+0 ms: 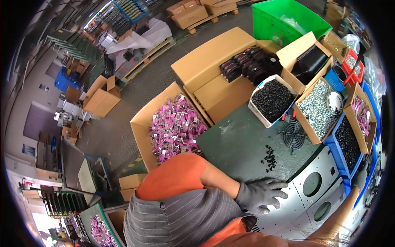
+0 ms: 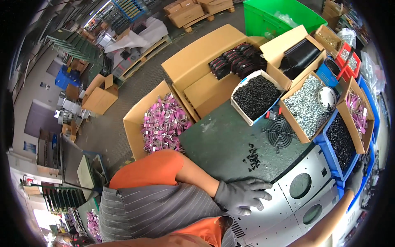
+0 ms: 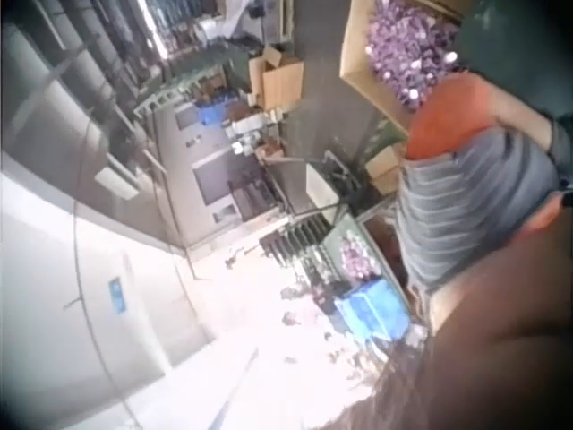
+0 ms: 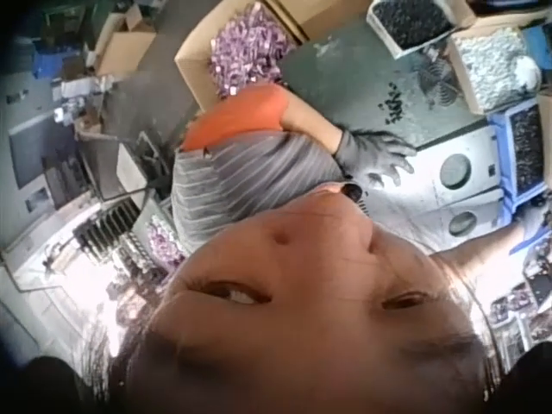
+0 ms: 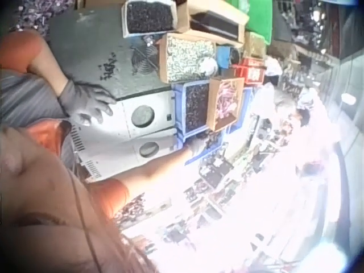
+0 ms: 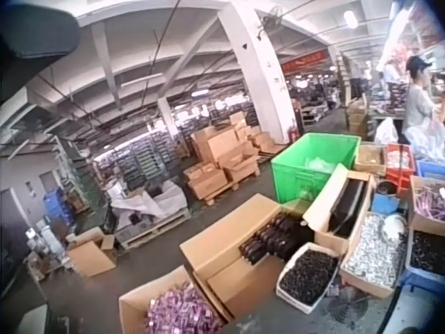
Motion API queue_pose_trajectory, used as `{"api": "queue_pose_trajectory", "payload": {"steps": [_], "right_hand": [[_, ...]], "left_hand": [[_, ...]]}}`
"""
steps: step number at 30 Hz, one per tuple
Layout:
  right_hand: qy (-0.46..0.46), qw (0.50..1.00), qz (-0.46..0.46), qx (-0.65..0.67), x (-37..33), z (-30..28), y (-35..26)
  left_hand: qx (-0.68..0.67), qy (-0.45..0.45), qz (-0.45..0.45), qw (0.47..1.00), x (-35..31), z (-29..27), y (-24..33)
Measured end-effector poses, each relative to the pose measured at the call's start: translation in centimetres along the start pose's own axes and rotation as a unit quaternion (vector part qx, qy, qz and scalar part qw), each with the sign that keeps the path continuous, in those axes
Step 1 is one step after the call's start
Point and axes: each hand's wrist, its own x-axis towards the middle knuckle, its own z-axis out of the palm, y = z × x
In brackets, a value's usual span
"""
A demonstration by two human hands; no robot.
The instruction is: Sorting plastic clips and attaching them to metal brackets for an industrial assembly.
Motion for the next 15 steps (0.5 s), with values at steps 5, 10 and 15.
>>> {"api": "queue_pose_trajectory", "payload": {"steps": [5,10,15], "right_hand": [[0.057,0.984,-0.017,0.171,0.2,0.6,1.7],[0.139,0.989,0.013,0.054,-0.5,-0.3,2.5],[0.156,0.958,0.051,0.234,0.9,-0.4,3.7]], "left_hand": [[0.001,-0.022,0.001,1.0,-0.2,0.1,0.0],[0.01,0.018,0.02,1.0,-0.5,0.5,-0.2],[0.01,-0.017,0.004,1.0,-0.8,0.5,-0.2]]}}
